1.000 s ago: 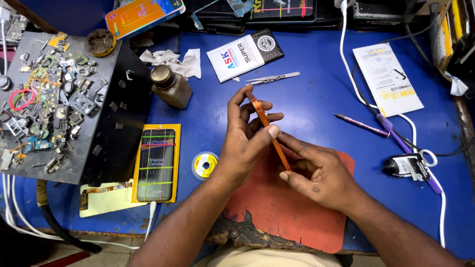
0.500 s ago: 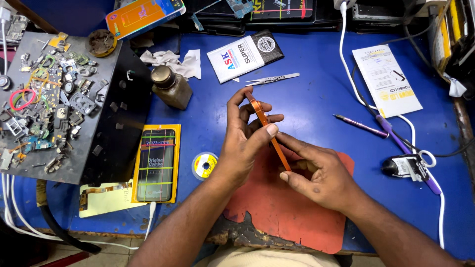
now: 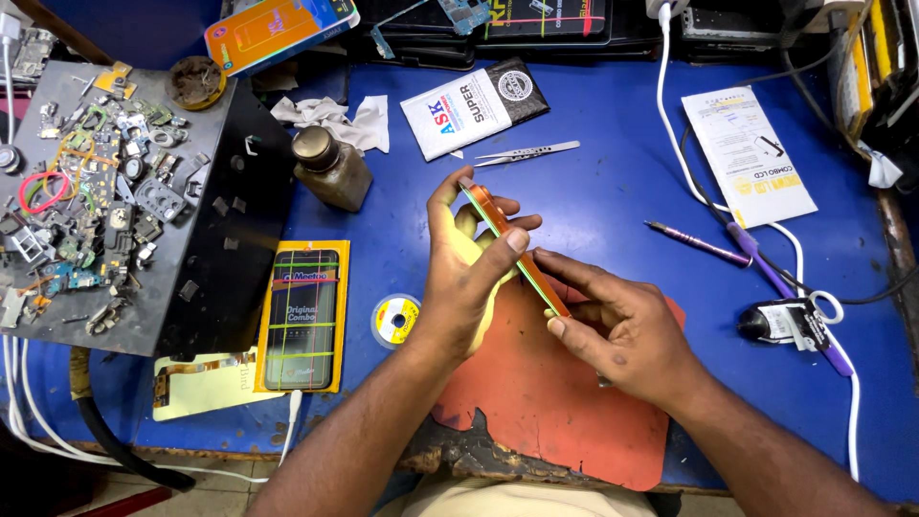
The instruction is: The person tests a smartphone displaying a striped test screen, then works around its edges by hand to separate the frame, positions a replacement display from a yellow combo package onto the phone, presses it into place, and powers the screen on again to check the display.
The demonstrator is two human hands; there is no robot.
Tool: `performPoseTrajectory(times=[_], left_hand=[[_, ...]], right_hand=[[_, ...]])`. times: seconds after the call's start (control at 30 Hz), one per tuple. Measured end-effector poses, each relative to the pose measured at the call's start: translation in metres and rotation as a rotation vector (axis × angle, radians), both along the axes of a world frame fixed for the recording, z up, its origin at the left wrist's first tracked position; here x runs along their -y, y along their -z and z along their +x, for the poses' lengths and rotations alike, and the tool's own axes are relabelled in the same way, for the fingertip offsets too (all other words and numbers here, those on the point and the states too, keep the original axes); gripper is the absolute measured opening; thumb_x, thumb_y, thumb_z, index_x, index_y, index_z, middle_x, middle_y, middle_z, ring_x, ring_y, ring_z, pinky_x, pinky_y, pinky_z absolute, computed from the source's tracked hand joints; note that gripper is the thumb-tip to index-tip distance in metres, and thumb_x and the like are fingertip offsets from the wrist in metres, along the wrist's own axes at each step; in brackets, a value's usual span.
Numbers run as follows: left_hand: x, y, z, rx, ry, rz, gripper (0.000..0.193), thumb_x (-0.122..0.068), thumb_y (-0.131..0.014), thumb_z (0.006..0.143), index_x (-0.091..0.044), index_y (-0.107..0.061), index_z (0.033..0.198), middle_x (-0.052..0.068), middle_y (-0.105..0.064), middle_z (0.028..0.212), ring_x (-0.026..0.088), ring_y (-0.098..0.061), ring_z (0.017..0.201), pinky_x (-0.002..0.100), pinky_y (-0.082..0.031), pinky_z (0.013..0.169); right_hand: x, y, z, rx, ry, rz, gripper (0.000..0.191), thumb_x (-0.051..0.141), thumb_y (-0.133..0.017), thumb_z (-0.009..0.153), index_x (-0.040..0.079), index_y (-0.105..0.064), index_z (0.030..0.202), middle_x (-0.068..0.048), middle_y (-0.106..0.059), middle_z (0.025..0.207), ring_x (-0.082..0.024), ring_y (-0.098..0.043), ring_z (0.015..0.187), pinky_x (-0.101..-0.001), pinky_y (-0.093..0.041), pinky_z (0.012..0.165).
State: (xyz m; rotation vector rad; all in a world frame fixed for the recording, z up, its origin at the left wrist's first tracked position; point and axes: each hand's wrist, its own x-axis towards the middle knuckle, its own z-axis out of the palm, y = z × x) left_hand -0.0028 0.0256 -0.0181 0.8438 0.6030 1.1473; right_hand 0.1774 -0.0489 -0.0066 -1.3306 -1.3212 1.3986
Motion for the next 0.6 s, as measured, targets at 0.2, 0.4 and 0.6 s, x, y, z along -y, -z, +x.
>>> performPoseTrajectory(times=[0.2,0.4,0.6], left_hand=[[-0.002,-0.001,-0.008,0.247,0.055,-0.053,0.084,-0.04,-0.07,0.092,-0.018,-0.022,0.157,0.018,-0.046,0.131,0.037,-0.054,0.128,0.057,-0.051,0.101],[-0.003,0.012,-0.015,0.615,0.298,-0.106,0.079,-0.066,-0.042,0.117,0.007,-0.041,0.146,0.035,-0.054,0.132,0.041,-0.066,0.109,0.052,-0.059,0.096],[-0.002,0.013,-0.012,0.615,0.282,-0.129,0.08,-0.065,-0.031,0.111,0.002,-0.042,0.153,0.026,-0.055,0.138,0.04,-0.069,0.111,0.054,-0.063,0.092]], right_hand=[[-0.001,-0.009,0.001,0.293,-0.072,0.527,0.066,0.014,-0.085,0.08,0.002,-0.06,0.14,-0.016,-0.063,0.143,-0.027,-0.064,0.132,-0.0375,-0.056,0.105],[0.003,-0.018,-0.003,0.521,-0.022,0.741,0.042,0.015,-0.088,0.072,0.008,-0.074,0.112,-0.008,-0.075,0.122,-0.024,-0.07,0.111,-0.0352,-0.057,0.094],[0.004,-0.013,-0.004,0.546,-0.027,0.786,0.041,0.012,-0.086,0.074,0.01,-0.074,0.113,-0.004,-0.071,0.109,-0.023,-0.069,0.1,-0.0339,-0.057,0.084]])
